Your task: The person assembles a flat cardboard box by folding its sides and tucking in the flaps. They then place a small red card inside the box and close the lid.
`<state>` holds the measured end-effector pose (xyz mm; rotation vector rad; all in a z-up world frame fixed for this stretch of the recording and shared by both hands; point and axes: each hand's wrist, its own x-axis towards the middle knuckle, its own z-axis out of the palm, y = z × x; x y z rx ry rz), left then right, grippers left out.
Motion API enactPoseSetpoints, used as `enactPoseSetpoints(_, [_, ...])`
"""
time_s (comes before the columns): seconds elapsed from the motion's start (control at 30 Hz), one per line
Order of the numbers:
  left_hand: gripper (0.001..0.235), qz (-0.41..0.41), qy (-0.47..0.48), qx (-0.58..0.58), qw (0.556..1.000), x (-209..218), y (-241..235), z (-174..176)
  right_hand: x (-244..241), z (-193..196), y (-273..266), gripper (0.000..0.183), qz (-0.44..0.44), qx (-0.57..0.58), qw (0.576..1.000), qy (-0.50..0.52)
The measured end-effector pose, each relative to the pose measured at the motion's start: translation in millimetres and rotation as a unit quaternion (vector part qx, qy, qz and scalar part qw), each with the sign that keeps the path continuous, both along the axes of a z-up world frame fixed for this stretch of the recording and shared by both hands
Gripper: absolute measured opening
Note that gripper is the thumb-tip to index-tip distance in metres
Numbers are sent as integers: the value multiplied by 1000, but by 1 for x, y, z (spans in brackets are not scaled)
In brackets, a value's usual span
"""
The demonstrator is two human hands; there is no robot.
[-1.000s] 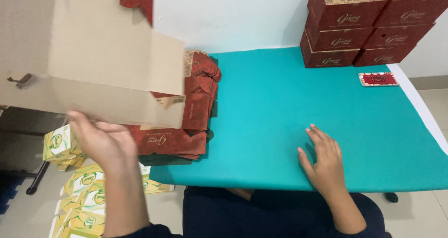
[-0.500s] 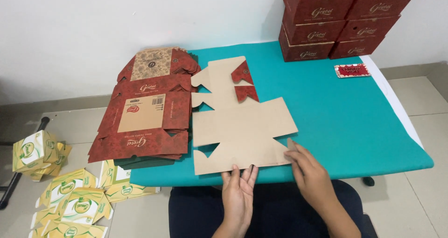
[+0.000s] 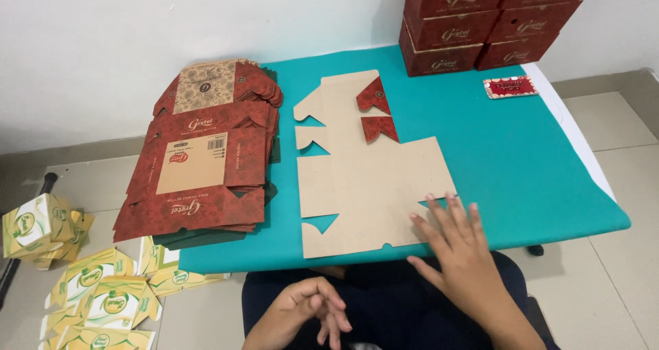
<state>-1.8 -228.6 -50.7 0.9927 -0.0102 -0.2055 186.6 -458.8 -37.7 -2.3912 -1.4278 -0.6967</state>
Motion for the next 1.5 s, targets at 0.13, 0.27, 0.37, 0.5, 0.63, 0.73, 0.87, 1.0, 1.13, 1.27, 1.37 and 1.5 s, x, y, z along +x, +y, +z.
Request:
enactPoseSetpoints(0.13, [28, 124, -167, 398, 893, 27, -14, 49, 11, -21, 11, 77, 39, -87, 994, 53])
enactPoseSetpoints(0.27, [64, 110, -178, 738, 642, 56, 7, -4, 25, -25, 5, 70, 48, -106, 978, 174])
enactPoseSetpoints(0.37, [49, 97, -181, 756, 622, 64, 21, -15, 33, -16, 2, 59, 50, -120, 965, 229])
enactPoseSetpoints(0.5, [24, 164, -186, 736, 630, 70, 24, 5, 45, -18, 2, 47, 47, -87, 969, 226])
enactPoseSetpoints(0.63, [13, 249, -236, 775, 531, 93, 32, 0, 62, 1, 26, 35, 10, -58, 994, 95])
enactPoseSetpoints(0.73, [15, 251, -168, 822, 482, 113, 43, -15, 72, 8, 42, 57, -57, -71, 996, -23])
enactPoseSetpoints(0.87, [70, 240, -133, 860, 431, 128, 47, -2, 79, -13, 56, 75, -70, -138, 987, -35])
enactPoseSetpoints(1.0, [96, 257, -132, 875, 389, 128, 34, 17, 77, -38, 53, 52, -40, -175, 978, 104])
enactPoseSetpoints(1.13, [55, 189, -168, 850, 461, 122, 1, -4, 59, -43, 45, 52, -75, -163, 977, 115])
enactPoseSetpoints(1.27, [73, 197, -201, 794, 539, 108, -27, -20, 36, -54, 34, 62, -84, -68, 992, 57])
enactPoseSetpoints(1.37, [83, 208, -196, 811, 511, 107, -30, -19, 29, -52, 32, 57, -92, -51, 993, 58])
enactPoseSetpoints(1.5, [107, 183, -201, 813, 516, 102, -30, -11, 30, -53, 31, 56, -88, -54, 992, 75])
